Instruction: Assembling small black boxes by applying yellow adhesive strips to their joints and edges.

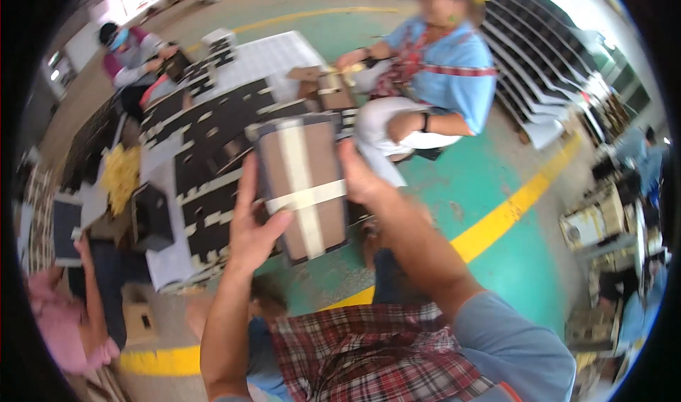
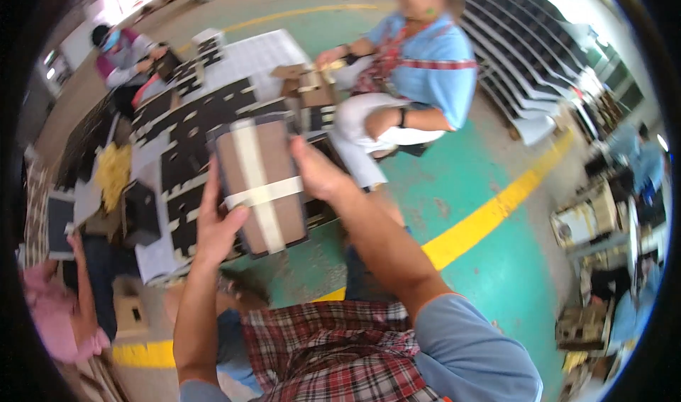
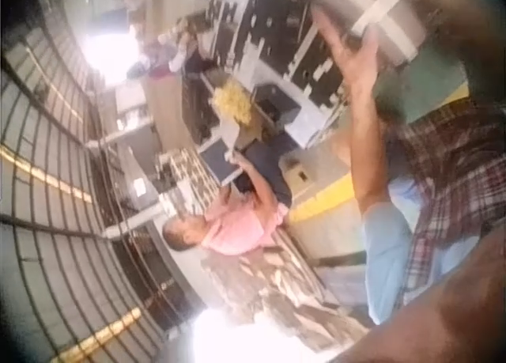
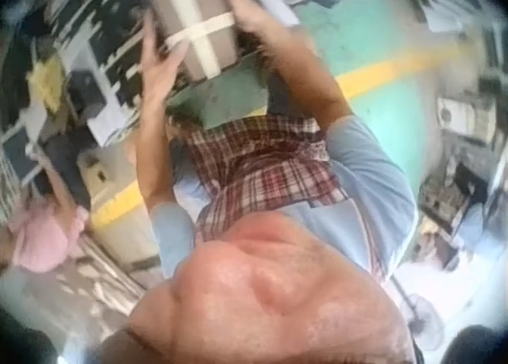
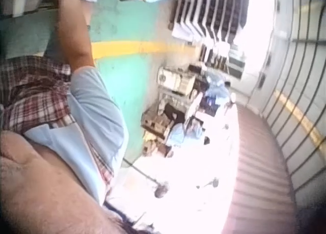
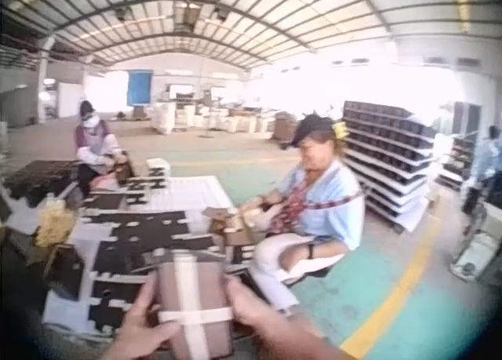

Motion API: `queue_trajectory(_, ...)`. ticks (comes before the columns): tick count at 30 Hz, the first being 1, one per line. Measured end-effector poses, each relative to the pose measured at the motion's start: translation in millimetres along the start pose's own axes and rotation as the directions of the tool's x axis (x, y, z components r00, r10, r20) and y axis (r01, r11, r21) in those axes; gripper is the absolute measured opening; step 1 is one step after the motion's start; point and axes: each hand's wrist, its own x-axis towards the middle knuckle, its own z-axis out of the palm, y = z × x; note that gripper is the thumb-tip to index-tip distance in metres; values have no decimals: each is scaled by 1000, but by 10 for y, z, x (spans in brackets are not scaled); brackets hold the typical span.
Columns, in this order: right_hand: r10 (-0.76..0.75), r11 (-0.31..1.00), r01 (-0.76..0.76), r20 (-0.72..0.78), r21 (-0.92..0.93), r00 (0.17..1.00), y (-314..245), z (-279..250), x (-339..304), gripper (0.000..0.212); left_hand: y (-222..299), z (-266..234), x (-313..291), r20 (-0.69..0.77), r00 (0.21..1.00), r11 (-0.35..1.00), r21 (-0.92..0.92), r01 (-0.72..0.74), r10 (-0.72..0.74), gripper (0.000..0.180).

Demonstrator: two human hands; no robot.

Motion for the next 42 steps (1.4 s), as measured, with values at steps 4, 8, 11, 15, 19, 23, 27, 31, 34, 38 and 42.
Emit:
queue_trajectory(4,12,1000,-12,-76,5,997,-200,15,-106,116,87,100,61,-20,997,991,112,77,-75,102)
queue_trajectory(8,-87,995,94,-172,36,981,-117,96,0,100,105,62,30,-5,997,993,95,72,-72,105)
queue_trajectory(11,-128,991,112,-229,-80,965,-49,184,-10,98,61,44,-18,-25,997,997,-45,67,-69,102)
queue_trajectory(15,-57,998,58,-285,-8,957,-81,209,2,92,-29,-105,-29,-24,1000,988,-152,-21,17,96)
queue_trajectory(19,56,981,4,-309,191,949,-233,239,-90,98,130,10,-7,3,991,990,-50,-134,134,103)
queue_trajectory(23,94,980,-22,-372,195,923,-200,300,-38,101,151,36,-60,19,976,968,124,-219,218,105)
queue_trajectory(27,93,982,-23,-378,187,921,-173,353,-34,103,159,79,-81,-23,969,943,238,-232,244,97)
queue_trajectory(31,89,987,-28,-389,160,917,-218,394,-59,101,206,113,-92,-45,978,949,255,-186,203,92)
queue_trajectory(34,108,977,-33,-356,210,928,-245,321,-44,99,220,126,-78,-58,987,957,259,-129,148,89)
queue_trajectory(38,103,988,-50,-392,143,914,-215,353,-78,103,268,134,-58,-43,991,959,260,-110,125,81)
queue_trajectory(42,124,983,-62,-378,171,917,-244,399,-116,102,232,70,-41,14,995,955,281,-96,95,80)
